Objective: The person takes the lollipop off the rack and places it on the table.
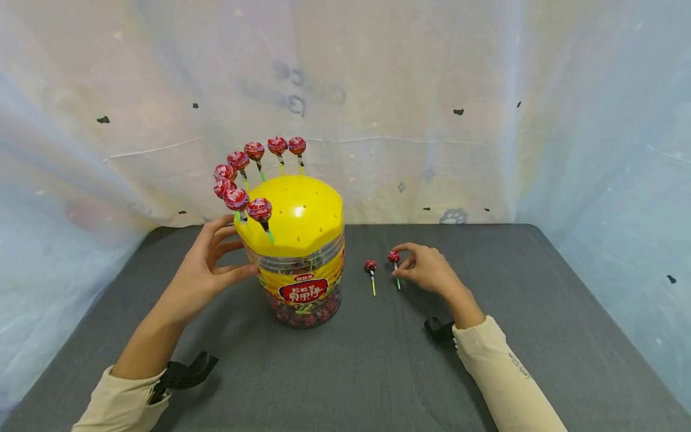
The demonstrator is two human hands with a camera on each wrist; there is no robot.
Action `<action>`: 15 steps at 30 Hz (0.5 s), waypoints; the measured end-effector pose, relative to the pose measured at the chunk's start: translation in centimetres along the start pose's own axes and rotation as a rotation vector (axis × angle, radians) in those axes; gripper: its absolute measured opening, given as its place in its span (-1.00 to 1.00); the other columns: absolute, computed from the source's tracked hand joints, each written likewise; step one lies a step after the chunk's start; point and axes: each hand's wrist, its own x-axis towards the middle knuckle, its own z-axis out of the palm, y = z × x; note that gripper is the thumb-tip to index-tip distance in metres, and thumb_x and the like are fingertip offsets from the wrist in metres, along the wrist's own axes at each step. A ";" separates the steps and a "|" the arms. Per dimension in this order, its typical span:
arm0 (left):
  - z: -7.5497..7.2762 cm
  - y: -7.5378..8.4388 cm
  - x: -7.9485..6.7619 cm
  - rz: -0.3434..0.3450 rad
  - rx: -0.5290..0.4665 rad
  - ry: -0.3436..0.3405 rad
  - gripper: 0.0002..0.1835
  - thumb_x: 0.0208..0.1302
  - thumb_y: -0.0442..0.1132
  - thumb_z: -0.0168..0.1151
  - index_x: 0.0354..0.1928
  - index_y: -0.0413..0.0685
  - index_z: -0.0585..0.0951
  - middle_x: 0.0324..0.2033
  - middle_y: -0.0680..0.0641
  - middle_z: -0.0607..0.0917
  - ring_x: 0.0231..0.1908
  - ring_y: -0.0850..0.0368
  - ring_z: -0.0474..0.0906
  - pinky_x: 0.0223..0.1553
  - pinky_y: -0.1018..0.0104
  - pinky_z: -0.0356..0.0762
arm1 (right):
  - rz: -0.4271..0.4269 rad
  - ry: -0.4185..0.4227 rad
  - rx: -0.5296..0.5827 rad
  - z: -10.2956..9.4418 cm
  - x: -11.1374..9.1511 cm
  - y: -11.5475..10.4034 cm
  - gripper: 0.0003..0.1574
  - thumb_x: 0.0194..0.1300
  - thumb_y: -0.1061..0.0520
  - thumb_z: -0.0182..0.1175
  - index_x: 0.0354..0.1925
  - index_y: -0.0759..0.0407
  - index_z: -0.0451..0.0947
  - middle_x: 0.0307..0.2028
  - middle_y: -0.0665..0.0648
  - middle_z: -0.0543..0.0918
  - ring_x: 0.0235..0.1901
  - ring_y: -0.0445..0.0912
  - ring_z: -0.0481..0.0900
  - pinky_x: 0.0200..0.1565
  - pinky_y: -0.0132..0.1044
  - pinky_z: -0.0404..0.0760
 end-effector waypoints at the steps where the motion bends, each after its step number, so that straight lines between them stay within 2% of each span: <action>1: 0.0 0.0 0.0 0.003 0.001 0.001 -0.08 0.31 -0.38 0.30 0.54 0.29 0.03 0.41 -0.16 0.23 0.22 0.24 0.32 -0.04 0.48 0.62 | 0.005 -0.006 -0.006 0.1 0.0 0.1 -0.32 0.22 0.03 0.41 0.28 0.09 0.48 -0.31 -0.02 0.79 -0.44 -0.20 0.63 -0.34 -0.25 0.57; 15: 0.1 0.2 0.0 -0.007 0.004 0.004 -0.08 0.30 -0.37 0.31 0.54 0.31 0.03 0.42 -0.18 0.22 0.26 0.07 0.30 -0.04 0.48 0.62 | 0.020 -0.038 -0.021 0.5 0.2 0.4 -0.32 0.20 0.05 0.43 0.25 0.17 0.52 -0.33 0.02 0.80 -0.49 -0.22 0.60 -0.42 -0.32 0.51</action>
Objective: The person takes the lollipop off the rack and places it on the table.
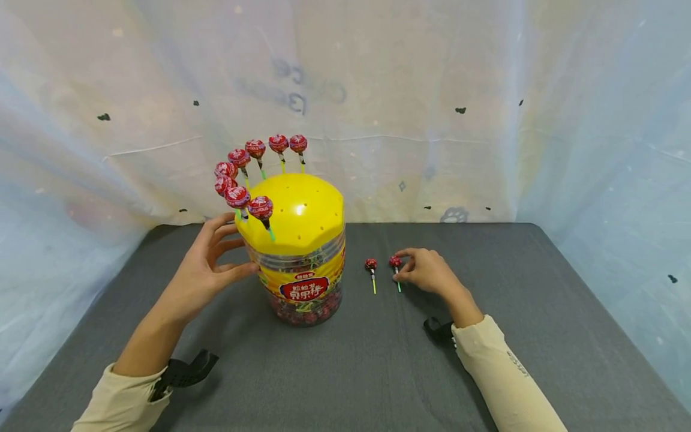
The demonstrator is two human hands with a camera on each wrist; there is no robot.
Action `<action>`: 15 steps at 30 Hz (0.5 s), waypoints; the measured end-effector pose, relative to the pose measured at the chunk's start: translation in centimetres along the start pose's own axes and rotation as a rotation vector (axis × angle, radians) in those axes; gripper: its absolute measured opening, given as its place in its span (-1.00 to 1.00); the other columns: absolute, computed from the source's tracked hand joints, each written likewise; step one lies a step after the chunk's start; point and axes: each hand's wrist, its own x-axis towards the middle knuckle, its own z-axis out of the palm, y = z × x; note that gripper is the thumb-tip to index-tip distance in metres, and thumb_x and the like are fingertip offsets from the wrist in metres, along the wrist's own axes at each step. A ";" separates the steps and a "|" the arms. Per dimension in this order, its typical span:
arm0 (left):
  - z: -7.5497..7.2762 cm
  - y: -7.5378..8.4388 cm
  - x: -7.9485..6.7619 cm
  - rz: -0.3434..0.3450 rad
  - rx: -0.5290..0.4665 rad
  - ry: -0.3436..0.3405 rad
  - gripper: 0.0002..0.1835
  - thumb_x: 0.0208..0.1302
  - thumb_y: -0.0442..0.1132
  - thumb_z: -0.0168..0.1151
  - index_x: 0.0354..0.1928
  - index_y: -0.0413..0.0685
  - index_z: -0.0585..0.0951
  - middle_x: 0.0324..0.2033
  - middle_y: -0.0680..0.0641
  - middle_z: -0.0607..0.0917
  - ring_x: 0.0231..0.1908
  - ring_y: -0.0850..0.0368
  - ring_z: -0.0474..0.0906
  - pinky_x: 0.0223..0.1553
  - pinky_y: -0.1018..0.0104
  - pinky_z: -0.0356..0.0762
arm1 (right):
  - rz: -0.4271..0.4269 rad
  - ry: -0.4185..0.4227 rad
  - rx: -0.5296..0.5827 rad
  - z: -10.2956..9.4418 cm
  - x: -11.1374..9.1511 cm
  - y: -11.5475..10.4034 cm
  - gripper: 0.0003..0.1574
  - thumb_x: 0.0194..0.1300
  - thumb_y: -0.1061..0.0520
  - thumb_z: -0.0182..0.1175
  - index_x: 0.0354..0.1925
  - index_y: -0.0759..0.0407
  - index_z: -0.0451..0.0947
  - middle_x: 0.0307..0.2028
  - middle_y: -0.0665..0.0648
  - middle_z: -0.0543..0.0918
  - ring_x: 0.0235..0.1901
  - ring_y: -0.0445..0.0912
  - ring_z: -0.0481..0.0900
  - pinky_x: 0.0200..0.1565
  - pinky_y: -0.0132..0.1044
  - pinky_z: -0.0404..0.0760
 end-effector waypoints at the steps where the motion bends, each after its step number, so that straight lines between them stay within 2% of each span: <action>1: 0.0 0.0 0.0 -0.001 0.000 0.000 -0.08 0.30 -0.37 0.31 0.54 0.31 0.03 0.42 -0.18 0.22 0.26 0.07 0.30 -0.04 0.48 0.62 | 0.002 -0.005 -0.001 0.0 0.0 0.0 -0.32 0.20 0.05 0.43 0.25 0.18 0.52 -0.33 0.02 0.80 -0.48 -0.22 0.60 -0.41 -0.32 0.51; 9: -0.1 0.1 0.0 0.001 -0.002 0.001 -0.07 0.30 -0.38 0.31 0.54 0.29 0.03 0.41 -0.19 0.22 0.25 0.11 0.31 -0.04 0.49 0.61 | -0.001 -0.034 0.009 -0.1 0.1 0.2 -0.29 0.21 0.06 0.42 0.29 0.21 0.49 -0.30 0.04 0.80 -0.46 -0.22 0.60 -0.40 -0.32 0.50; 15: -0.1 0.1 0.0 -0.010 -0.002 -0.002 -0.07 0.29 -0.37 0.32 0.54 0.29 0.03 0.42 -0.19 0.21 0.27 0.03 0.29 -0.03 0.50 0.61 | 0.002 -0.038 0.001 -0.2 0.1 0.3 -0.25 0.20 0.03 0.43 0.31 0.18 0.47 -0.27 0.02 0.80 -0.43 -0.22 0.60 -0.36 -0.31 0.51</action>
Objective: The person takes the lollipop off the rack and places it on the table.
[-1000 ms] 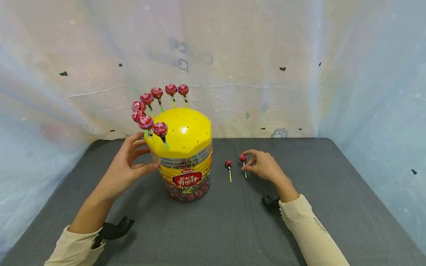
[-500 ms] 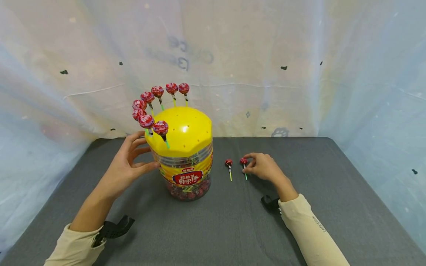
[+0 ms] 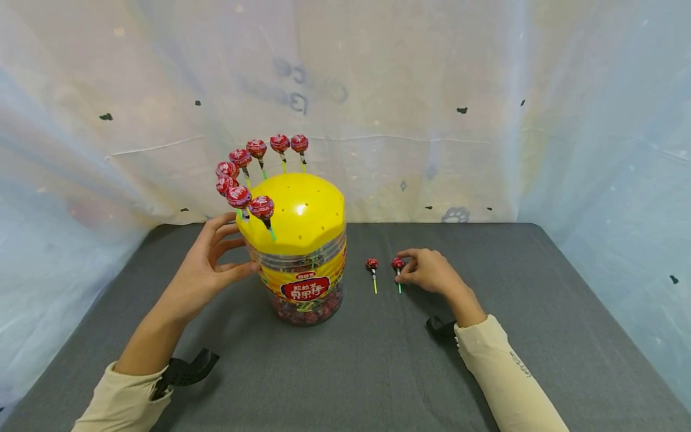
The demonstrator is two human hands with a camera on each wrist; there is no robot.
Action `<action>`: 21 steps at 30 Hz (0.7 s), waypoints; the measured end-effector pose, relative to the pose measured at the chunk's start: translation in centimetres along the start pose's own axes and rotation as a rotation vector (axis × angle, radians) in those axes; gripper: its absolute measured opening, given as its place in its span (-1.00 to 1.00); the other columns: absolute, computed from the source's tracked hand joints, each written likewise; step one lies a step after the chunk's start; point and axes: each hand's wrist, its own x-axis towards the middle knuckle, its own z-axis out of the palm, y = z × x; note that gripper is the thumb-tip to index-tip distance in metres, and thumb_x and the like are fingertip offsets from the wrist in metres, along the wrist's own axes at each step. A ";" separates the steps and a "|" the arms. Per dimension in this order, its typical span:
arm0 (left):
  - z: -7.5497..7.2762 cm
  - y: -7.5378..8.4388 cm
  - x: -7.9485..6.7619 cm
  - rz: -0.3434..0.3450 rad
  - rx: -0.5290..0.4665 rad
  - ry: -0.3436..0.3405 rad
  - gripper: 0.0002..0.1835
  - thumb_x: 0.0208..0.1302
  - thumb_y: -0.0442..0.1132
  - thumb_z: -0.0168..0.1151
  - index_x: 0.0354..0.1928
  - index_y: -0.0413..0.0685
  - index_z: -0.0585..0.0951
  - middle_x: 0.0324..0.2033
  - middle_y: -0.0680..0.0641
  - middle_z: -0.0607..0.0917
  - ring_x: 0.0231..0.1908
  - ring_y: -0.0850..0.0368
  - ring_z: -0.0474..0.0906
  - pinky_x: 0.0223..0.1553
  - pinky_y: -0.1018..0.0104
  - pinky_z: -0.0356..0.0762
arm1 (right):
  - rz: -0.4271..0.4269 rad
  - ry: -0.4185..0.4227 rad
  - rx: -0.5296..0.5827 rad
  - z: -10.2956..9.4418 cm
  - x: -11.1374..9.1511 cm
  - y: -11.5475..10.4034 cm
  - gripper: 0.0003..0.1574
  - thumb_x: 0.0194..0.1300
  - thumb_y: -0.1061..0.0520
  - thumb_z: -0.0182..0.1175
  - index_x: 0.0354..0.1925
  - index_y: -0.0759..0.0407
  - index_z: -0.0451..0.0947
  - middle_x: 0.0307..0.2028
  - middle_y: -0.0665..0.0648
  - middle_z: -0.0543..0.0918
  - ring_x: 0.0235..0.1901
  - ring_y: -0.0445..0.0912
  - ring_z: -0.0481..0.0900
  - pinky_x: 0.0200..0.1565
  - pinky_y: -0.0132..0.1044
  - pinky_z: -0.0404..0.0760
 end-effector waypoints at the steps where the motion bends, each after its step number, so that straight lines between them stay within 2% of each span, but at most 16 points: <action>1: 0.0 0.0 0.0 -0.001 0.000 -0.001 -0.07 0.29 -0.37 0.32 0.54 0.29 0.03 0.42 -0.19 0.21 0.28 0.02 0.29 -0.03 0.50 0.60 | -0.001 0.003 -0.002 0.0 0.0 0.0 -0.25 0.20 0.03 0.43 0.31 0.18 0.47 -0.27 0.02 0.80 -0.42 -0.22 0.60 -0.35 -0.30 0.52; 10: 0.0 -0.1 0.0 -0.001 0.003 0.004 -0.06 0.29 -0.37 0.33 0.54 0.30 0.03 0.41 -0.19 0.22 0.27 0.04 0.30 -0.04 0.50 0.60 | -0.030 0.013 -0.013 -0.1 0.0 0.3 -0.26 0.16 0.05 0.46 0.27 0.19 0.50 -0.29 0.01 0.79 -0.40 -0.22 0.62 -0.34 -0.29 0.54; 17: 0.0 -0.2 0.1 0.006 0.003 0.004 -0.07 0.29 -0.38 0.32 0.54 0.30 0.03 0.41 -0.19 0.23 0.24 0.16 0.32 -0.04 0.49 0.61 | -0.017 0.012 -0.042 -0.4 0.0 0.3 -0.26 0.14 0.03 0.48 0.27 0.15 0.52 -0.26 0.01 0.79 -0.36 -0.19 0.62 -0.30 -0.27 0.56; 21: 0.0 -0.2 0.1 0.004 0.001 0.003 -0.07 0.29 -0.37 0.32 0.53 0.30 0.04 0.41 -0.18 0.23 0.24 0.16 0.32 -0.04 0.49 0.61 | -0.011 0.004 -0.045 -0.5 -0.1 0.2 -0.26 0.15 0.03 0.47 0.27 0.14 0.51 -0.24 0.01 0.79 -0.33 -0.18 0.63 -0.27 -0.25 0.58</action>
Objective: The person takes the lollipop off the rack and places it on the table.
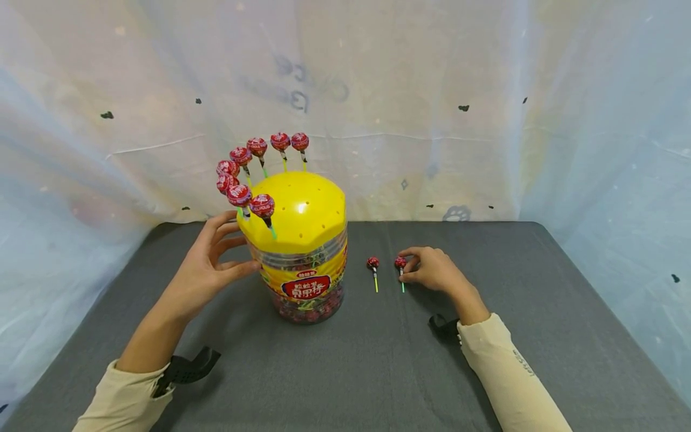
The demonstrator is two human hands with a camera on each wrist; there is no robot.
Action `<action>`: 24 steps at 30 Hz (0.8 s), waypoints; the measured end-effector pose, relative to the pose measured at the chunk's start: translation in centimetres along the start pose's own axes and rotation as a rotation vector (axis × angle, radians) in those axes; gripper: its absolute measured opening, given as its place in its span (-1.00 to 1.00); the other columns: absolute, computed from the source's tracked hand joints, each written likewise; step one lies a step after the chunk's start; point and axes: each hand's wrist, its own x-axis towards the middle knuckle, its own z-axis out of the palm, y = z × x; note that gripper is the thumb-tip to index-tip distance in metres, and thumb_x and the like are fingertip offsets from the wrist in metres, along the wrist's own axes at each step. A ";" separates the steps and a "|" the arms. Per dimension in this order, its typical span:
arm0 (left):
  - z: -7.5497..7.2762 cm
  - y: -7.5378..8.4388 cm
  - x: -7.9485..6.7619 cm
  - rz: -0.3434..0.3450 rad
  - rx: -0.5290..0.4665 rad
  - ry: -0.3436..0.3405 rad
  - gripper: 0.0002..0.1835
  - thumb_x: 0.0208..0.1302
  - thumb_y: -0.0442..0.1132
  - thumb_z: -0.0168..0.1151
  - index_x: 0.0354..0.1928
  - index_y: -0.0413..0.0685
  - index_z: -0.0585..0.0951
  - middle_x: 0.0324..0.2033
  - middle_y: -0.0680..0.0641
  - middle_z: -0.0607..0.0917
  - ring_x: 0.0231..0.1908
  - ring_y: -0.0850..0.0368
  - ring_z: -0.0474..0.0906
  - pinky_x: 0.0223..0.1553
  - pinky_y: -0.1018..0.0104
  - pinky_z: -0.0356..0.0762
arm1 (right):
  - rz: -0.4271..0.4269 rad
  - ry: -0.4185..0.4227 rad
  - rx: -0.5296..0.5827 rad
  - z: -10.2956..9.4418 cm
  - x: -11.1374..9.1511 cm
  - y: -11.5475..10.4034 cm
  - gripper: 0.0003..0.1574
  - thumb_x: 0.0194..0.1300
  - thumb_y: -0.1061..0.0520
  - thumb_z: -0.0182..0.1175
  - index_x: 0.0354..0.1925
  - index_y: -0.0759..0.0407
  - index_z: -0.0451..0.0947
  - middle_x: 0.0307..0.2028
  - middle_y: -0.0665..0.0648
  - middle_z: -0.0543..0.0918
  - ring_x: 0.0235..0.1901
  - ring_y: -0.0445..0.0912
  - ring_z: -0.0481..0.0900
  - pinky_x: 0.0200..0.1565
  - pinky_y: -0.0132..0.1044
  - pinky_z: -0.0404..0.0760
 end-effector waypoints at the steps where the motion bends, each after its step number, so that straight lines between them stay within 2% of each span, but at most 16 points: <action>1: 0.0 0.0 0.0 0.000 -0.001 0.000 -0.07 0.29 -0.37 0.32 0.53 0.30 0.04 0.41 -0.18 0.24 0.23 0.16 0.32 -0.04 0.49 0.61 | 0.000 -0.002 0.002 0.0 0.0 0.0 -0.26 0.15 0.03 0.47 0.27 0.14 0.51 -0.24 0.01 0.79 -0.32 -0.17 0.64 -0.27 -0.24 0.58; 14: 0.0 0.0 0.0 0.004 -0.007 0.008 -0.07 0.28 -0.39 0.32 0.54 0.29 0.04 0.41 -0.19 0.24 0.22 0.22 0.34 -0.04 0.50 0.62 | 0.010 -0.012 -0.014 -0.3 0.1 0.2 -0.27 0.16 0.04 0.47 0.28 0.10 0.51 -0.20 0.00 0.78 -0.16 -0.02 0.70 -0.05 -0.02 0.65; 20: 0.0 0.0 0.0 0.002 -0.007 0.009 -0.07 0.28 -0.38 0.33 0.53 0.29 0.05 0.40 -0.19 0.24 0.21 0.22 0.34 -0.05 0.49 0.62 | 0.007 0.006 -0.013 -0.6 -0.2 0.1 -0.29 0.19 0.05 0.44 0.29 0.10 0.50 -0.19 0.01 0.78 -0.18 -0.04 0.69 -0.12 -0.09 0.64; 24: 0.0 0.0 0.0 0.001 -0.014 0.005 -0.07 0.27 -0.40 0.33 0.53 0.28 0.05 0.40 -0.19 0.25 0.20 0.21 0.36 -0.05 0.49 0.63 | -0.022 0.047 -0.003 -1.2 -0.7 -0.6 -0.30 0.24 0.04 0.40 0.31 0.10 0.48 -0.17 0.00 0.77 -0.22 -0.09 0.67 -0.21 -0.18 0.60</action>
